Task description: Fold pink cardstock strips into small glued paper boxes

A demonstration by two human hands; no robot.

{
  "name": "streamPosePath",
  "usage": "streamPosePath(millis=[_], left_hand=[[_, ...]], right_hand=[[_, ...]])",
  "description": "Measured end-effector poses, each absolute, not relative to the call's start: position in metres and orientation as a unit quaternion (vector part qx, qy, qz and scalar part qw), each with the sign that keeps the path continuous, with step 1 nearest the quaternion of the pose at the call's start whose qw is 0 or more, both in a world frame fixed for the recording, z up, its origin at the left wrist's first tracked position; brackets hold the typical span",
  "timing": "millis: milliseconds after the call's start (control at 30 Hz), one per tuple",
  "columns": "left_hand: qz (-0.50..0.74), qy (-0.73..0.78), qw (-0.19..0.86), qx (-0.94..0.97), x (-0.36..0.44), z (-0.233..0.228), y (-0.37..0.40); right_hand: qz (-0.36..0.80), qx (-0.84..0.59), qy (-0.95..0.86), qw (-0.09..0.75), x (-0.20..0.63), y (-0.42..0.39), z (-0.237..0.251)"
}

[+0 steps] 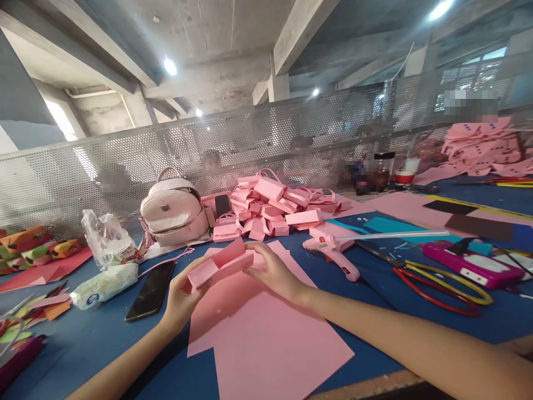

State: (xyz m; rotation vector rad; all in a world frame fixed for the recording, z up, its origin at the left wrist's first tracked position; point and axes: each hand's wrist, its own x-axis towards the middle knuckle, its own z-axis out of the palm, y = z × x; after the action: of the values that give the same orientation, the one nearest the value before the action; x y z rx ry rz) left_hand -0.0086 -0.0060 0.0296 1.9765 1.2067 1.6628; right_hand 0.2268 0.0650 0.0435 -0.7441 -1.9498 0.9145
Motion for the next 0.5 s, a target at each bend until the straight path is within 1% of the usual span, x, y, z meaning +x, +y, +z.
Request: streamPosePath(millis=[167,500], left_hand=[[0.57,0.4,0.12,0.708,-0.004,0.037,-0.009],[0.58,0.429,0.099,0.685,-0.012,0.029,-0.006]], right_hand=[[0.279,-0.261,-0.809,0.447,0.227,0.058,0.055],[0.197,-0.281,-0.81,0.475,0.229,0.07,0.051]])
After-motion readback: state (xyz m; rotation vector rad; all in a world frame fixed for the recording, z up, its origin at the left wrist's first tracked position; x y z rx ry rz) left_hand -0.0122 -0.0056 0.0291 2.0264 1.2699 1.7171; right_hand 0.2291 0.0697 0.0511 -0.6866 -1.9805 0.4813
